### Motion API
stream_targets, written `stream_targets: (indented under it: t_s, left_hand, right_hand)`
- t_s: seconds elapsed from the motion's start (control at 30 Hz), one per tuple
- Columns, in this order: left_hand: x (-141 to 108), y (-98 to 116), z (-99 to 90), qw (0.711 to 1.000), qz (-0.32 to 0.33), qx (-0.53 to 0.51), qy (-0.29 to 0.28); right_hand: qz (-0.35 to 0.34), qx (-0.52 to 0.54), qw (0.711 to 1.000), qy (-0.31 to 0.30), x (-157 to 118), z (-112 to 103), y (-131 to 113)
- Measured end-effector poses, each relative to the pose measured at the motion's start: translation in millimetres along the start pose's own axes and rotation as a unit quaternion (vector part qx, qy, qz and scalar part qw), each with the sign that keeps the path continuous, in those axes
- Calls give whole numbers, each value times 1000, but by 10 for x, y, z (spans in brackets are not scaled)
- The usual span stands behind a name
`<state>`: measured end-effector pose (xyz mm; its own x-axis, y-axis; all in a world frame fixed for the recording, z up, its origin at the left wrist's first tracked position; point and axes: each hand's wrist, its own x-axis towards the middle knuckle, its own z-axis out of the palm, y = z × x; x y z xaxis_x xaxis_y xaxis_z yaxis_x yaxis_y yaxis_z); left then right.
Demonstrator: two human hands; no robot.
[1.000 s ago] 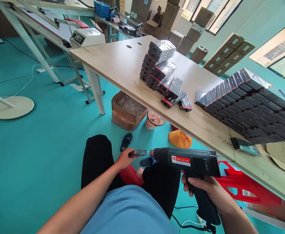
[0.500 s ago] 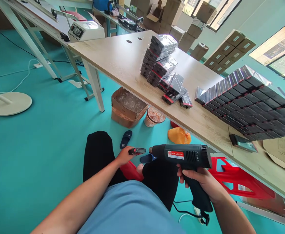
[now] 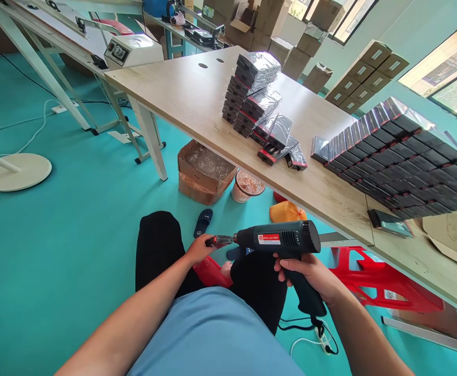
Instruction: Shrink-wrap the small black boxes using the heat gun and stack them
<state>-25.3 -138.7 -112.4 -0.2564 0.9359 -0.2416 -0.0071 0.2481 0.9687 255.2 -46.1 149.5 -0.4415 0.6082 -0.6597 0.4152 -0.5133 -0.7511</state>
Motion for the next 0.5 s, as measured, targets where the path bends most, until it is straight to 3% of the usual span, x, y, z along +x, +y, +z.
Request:
stream_targets:
  t_s: [0.27, 0.5]
  left_hand:
    - [35, -50, 24, 1000, 8, -21, -18]
    - [8, -22, -8, 1000, 9, 14, -6]
  right_hand:
    - [8, 33, 999, 10, 60, -108, 165]
    - [11, 54, 998, -2, 17, -95, 122]
